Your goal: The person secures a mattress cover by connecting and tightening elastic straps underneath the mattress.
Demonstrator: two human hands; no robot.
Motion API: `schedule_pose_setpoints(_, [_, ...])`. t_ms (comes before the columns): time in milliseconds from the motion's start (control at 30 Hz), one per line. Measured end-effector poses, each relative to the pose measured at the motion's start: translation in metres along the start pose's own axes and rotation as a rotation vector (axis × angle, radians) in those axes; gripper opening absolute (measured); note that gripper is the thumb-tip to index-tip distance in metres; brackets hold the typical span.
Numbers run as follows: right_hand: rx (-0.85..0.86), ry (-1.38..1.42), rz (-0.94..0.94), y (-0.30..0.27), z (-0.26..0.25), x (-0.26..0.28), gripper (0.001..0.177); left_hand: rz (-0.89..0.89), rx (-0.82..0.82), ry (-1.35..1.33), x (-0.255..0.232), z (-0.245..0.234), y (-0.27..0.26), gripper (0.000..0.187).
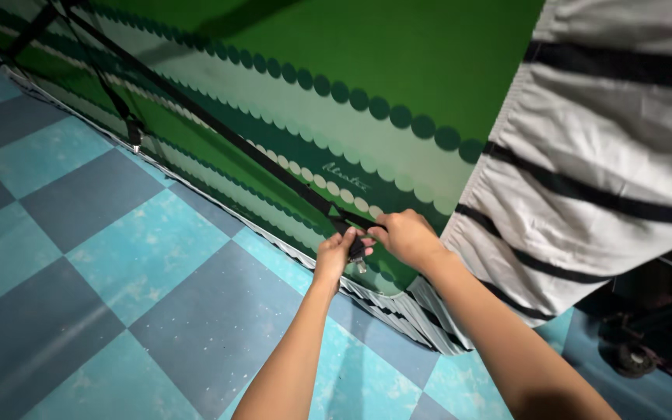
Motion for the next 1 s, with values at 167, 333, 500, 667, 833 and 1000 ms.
schedule_pose_setpoints(167, [0.16, 0.09, 0.07, -0.019, 0.027, -0.016, 0.028, -0.062, 0.035, 0.053, 0.031, 0.01, -0.005, 0.031])
schedule_pose_setpoints(333, [0.351, 0.037, 0.009, -0.021, 0.034, -0.033, 0.03, -0.041, 0.075, 0.028, 0.079, 0.004, 0.001, 0.018])
schedule_pose_setpoints(500, [0.341, 0.015, -0.102, -0.019, 0.033, -0.018, 0.026, -0.07, 0.046, 0.201, 0.1, 0.015, -0.015, 0.01])
schedule_pose_setpoints(667, [0.351, -0.002, -0.022, -0.024, 0.022, -0.018, 0.024, -0.01, 0.077, 0.395, 0.07, 0.061, -0.022, 0.025])
schedule_pose_setpoints(833, [0.461, 0.211, 0.07, -0.022, 0.018, -0.021, 0.017, 0.025, 0.213, 0.371, 0.056, 0.091, -0.02, 0.023])
schedule_pose_setpoints(1000, [0.38, 0.012, -0.027, -0.02, 0.0, -0.015, 0.024, 0.043, 0.237, 0.384, 0.067, 0.096, -0.018, 0.02])
Point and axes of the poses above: each hand's wrist, its own y-axis towards the middle knuckle, its own z-axis out of the palm, x = y × z, the point moved 7 cm from there along y, towards the middle knuckle, and after that the axes turned 14 degrees about x, right-handed, at the moved point
